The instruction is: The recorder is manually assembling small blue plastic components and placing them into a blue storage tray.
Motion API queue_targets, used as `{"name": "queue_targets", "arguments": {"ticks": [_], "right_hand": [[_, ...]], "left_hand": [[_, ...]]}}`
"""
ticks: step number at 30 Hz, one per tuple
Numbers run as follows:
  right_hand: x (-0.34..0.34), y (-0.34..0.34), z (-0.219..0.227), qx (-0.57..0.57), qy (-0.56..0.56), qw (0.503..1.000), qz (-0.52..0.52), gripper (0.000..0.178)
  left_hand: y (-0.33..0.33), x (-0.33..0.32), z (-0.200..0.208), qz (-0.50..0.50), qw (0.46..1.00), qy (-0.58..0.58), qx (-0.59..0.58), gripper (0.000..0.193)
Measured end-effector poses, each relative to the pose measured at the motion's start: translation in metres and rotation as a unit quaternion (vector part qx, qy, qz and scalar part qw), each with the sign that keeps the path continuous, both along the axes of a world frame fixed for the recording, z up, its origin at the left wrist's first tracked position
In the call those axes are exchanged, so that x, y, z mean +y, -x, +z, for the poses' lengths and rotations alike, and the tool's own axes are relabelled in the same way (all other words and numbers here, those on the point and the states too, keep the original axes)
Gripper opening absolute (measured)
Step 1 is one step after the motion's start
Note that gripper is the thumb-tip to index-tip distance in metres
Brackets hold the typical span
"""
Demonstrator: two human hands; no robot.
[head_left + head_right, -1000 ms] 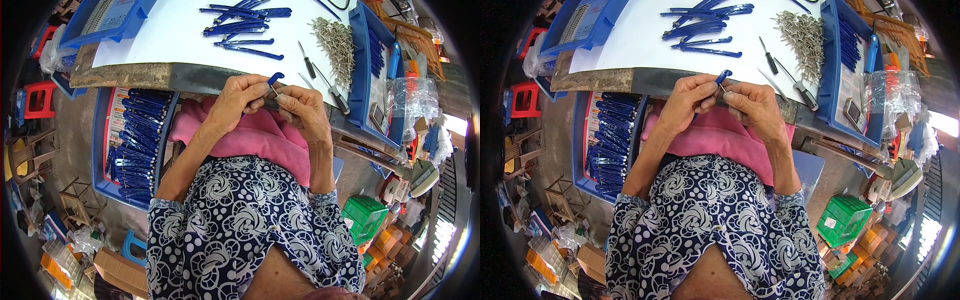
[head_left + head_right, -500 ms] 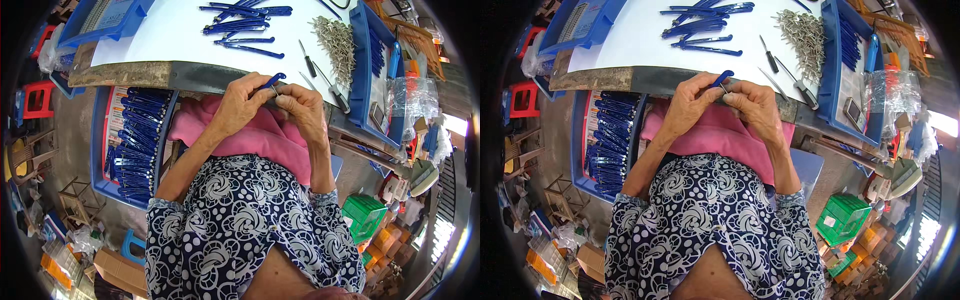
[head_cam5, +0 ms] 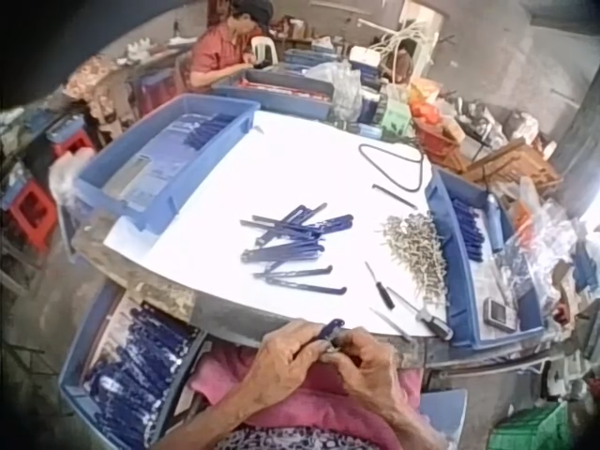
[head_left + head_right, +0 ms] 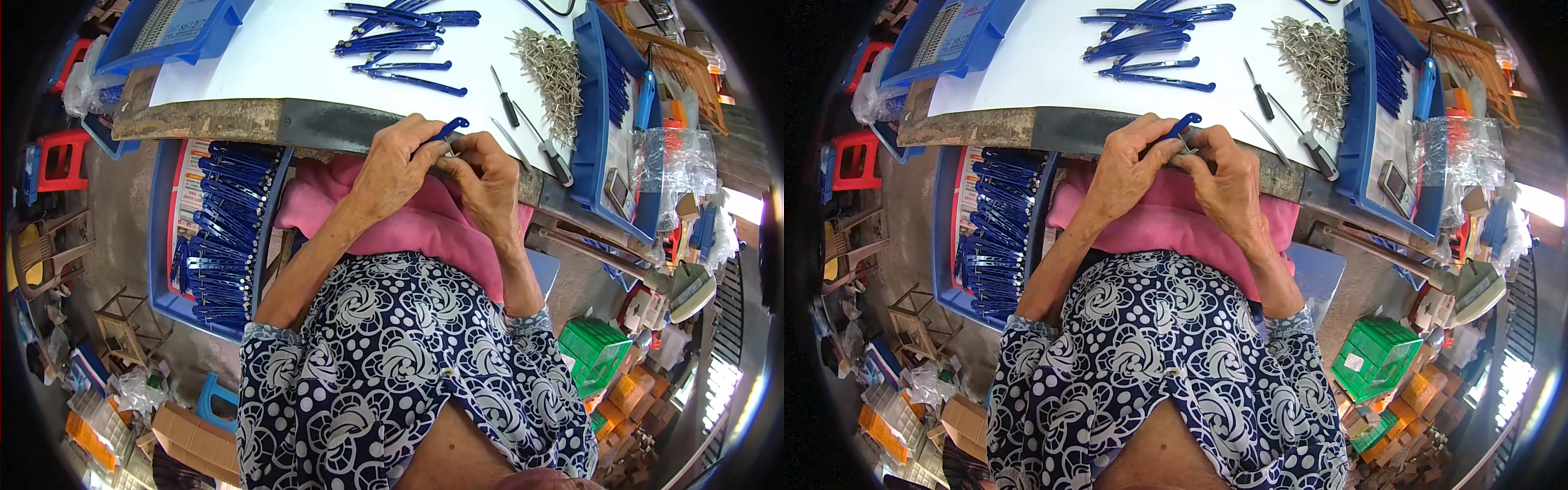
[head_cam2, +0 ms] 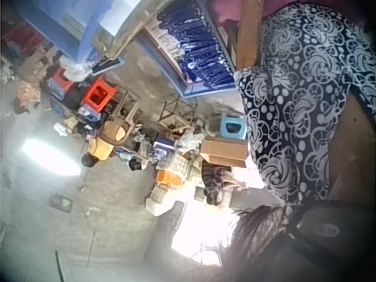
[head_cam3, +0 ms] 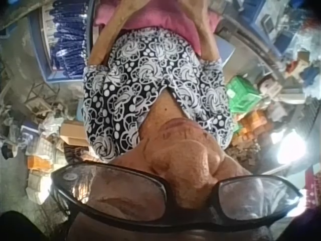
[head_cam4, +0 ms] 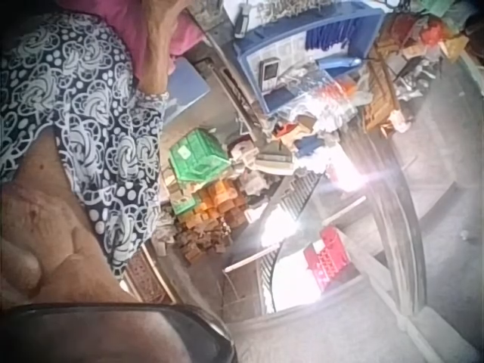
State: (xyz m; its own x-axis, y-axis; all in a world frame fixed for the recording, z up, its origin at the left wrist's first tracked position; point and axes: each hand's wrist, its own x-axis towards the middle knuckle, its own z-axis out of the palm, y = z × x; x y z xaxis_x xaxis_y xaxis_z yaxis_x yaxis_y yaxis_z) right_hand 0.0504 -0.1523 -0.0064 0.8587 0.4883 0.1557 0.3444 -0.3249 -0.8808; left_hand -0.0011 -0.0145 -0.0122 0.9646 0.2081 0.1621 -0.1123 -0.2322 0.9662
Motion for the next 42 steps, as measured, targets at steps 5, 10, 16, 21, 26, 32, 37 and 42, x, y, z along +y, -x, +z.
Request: {"name": "queue_targets", "arguments": {"ticks": [5, 10, 16, 21, 26, 32, 37, 42], "right_hand": [[-0.003, -0.007, 0.015, 0.147, 0.065, 0.986, 0.051, 0.014], [-0.006, -0.009, 0.028, 0.177, 0.003, 0.981, 0.085, 0.015], [-0.007, -0.013, 0.017, 0.286, -0.037, 0.954, 0.089, 0.013], [-0.006, -0.019, 0.008, 0.317, -0.041, 0.943, 0.091, 0.013], [-0.008, -0.02, 0.018, 0.427, -0.078, 0.897, 0.088, 0.015], [-0.005, -0.02, 0.018, 0.445, -0.086, 0.888, 0.073, 0.017], [-0.001, -0.014, 0.007, 0.361, -0.068, 0.927, 0.08, 0.016], [-0.008, -0.022, 0.012, 0.462, -0.124, 0.873, 0.095, 0.018]], "left_hand": [[0.0, 0.002, -0.001, 0.004, 1.0, -0.016, 0.005, 0.021], [0.001, 0.003, -0.003, 0.001, 1.0, -0.006, 0.016, 0.021], [0.001, 0.001, 0.001, -0.008, 1.0, -0.018, 0.011, 0.02], [0.001, 0.002, 0.003, -0.023, 0.999, -0.009, 0.028, 0.022], [0.001, 0.004, 0.0, -0.026, 0.999, -0.007, 0.029, 0.022], [0.002, 0.006, 0.001, -0.039, 0.998, 0.032, 0.042, 0.021], [-0.001, 0.004, -0.006, -0.009, 0.999, 0.042, -0.007, 0.017], [0.001, 0.006, 0.001, -0.047, 0.996, 0.037, 0.058, 0.021]]}}
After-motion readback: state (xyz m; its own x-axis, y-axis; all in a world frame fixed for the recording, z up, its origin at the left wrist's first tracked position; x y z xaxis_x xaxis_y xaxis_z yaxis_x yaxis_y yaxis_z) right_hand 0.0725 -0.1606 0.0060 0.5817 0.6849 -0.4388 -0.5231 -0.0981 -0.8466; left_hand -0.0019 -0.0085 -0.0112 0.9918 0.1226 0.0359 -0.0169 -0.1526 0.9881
